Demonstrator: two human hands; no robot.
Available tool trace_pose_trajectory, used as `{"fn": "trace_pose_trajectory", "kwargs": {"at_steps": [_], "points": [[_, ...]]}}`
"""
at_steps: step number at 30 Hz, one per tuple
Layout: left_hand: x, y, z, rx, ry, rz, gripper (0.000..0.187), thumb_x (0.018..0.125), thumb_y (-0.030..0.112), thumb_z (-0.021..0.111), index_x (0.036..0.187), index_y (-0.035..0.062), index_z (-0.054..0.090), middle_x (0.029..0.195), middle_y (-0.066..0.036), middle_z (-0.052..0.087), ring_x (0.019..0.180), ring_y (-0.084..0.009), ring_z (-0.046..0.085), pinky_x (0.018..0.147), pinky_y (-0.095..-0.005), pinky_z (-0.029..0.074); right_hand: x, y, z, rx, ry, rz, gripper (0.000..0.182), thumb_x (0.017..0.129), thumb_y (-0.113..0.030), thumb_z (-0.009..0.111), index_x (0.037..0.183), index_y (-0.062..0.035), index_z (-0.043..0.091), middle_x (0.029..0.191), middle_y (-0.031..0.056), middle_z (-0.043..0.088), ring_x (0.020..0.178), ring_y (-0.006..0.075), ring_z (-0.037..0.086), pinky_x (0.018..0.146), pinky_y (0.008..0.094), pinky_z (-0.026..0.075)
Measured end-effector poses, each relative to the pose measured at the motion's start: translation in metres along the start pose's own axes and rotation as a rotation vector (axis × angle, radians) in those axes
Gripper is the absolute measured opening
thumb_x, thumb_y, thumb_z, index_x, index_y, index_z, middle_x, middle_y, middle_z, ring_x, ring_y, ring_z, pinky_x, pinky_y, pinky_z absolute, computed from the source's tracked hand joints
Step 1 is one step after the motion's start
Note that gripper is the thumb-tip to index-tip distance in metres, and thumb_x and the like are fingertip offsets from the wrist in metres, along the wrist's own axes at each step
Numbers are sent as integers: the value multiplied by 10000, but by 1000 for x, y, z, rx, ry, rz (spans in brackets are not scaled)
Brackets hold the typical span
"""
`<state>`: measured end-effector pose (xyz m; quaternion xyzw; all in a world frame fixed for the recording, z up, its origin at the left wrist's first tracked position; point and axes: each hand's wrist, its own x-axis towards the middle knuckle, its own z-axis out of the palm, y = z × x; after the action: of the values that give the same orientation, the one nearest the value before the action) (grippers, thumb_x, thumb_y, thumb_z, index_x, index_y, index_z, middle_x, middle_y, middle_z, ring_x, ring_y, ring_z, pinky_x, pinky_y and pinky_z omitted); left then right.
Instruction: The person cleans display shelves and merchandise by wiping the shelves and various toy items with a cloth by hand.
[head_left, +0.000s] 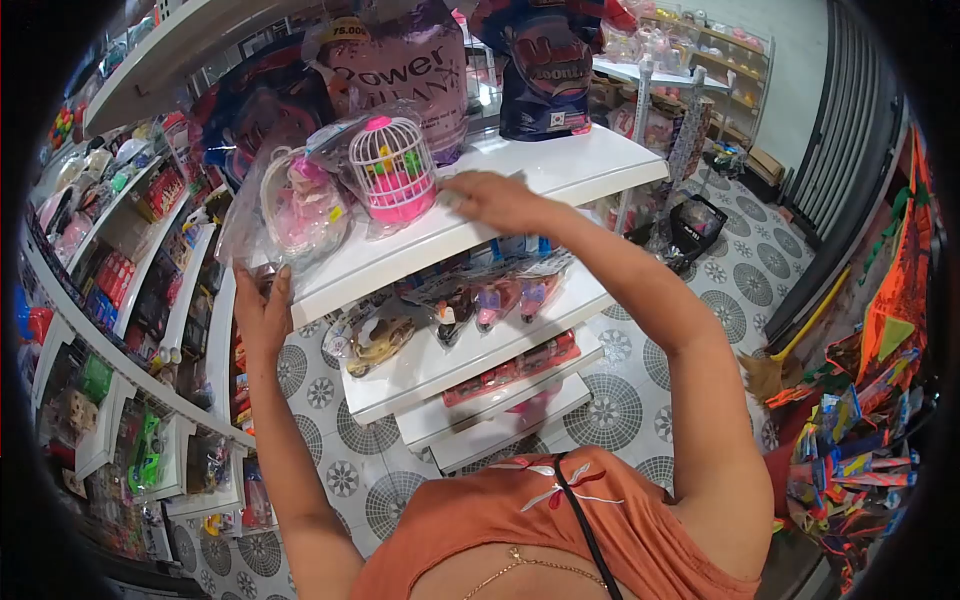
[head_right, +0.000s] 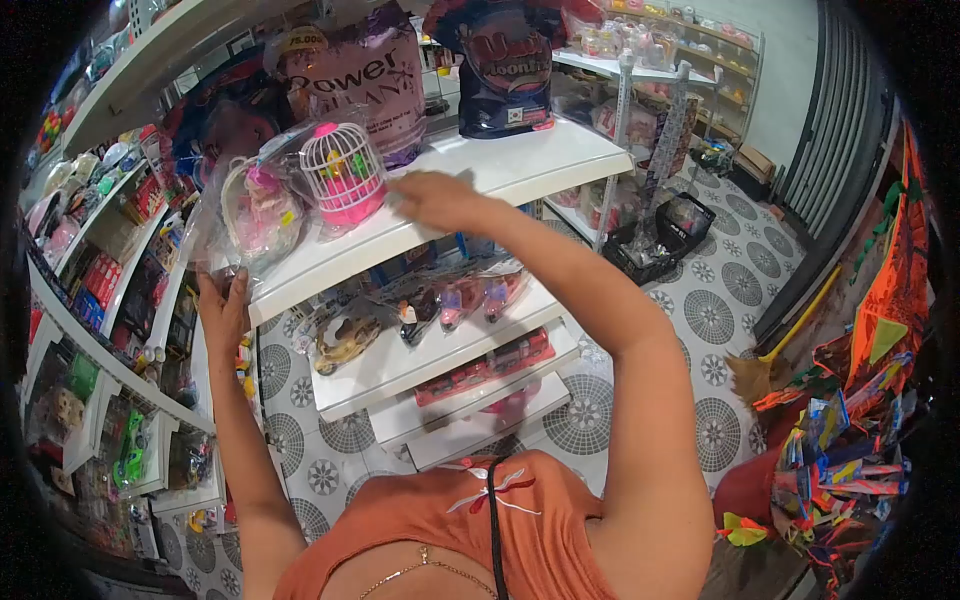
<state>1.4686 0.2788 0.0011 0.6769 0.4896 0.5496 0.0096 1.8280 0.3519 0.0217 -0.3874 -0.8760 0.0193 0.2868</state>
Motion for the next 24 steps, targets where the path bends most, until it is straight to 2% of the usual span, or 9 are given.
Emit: {"fn": "trace_pose_trajectory", "kwargs": {"at_steps": [3,5,7,8,11,14,17,21,24], "points": [[1,1,0,-35,-1,-28,698,821,289,607,1299,-86,263,1092,-244,524,938,-261,557,819,-311,423,-18,2,-14,108,-81,-169,427,865,-263,439,1264,-114,435,1231,135,470,1150,288,432,978,365,325],[0,4,1,-12,5,-57,694,820,294,606,1295,-85,271,1055,-242,545,907,-261,567,794,-315,433,-25,36,-29,136,-76,-74,433,833,-202,474,1257,-120,447,1221,118,480,1133,255,449,964,345,340],[-1,8,2,72,25,-48,690,817,304,605,1287,-86,284,1010,-238,570,868,-265,581,762,-321,444,-21,78,-34,47,-9,139,396,820,-126,494,1215,-105,491,1153,109,533,1038,228,516,913,299,383],[-2,13,2,142,34,-44,685,814,308,604,1280,-86,294,991,-235,577,850,-269,586,747,-324,446,-18,76,-43,109,-32,340,406,804,-210,492,1205,-151,516,1145,126,546,1047,286,524,893,365,407],[0,21,3,264,52,-28,673,806,319,601,1266,-84,320,954,-228,592,798,-280,595,707,-332,450,21,111,-26,-184,-20,267,368,796,-199,458,1127,-68,554,1082,186,576,1006,311,552,870,399,414],[-1,18,4,246,62,-25,678,798,334,600,1272,-70,334,952,-227,593,756,-282,596,684,-340,451,59,107,-9,-215,-46,367,354,791,-193,452,1082,-24,563,1066,217,572,991,329,558,886,410,407],[0,13,4,304,67,-76,689,792,349,605,1277,-62,338,958,-232,593,767,-287,596,691,-345,452,82,99,-5,-326,-194,458,368,803,-202,445,1106,-15,539,1100,218,554,1047,344,521,907,413,397],[0,-5,5,328,97,-17,702,786,354,612,1268,-80,341,960,-222,591,726,-276,571,671,-341,444,70,81,-5,-203,-186,357,435,843,-263,432,1204,-23,464,1228,204,469,1151,338,439,951,394,358],[0,14,4,310,97,-67,709,784,353,616,1265,-88,338,987,-223,587,762,-290,584,684,-358,448,35,51,-9,-5,-168,207,478,864,-312,440,1261,-48,422,1281,187,425,1179,317,415,986,365,322]]}}
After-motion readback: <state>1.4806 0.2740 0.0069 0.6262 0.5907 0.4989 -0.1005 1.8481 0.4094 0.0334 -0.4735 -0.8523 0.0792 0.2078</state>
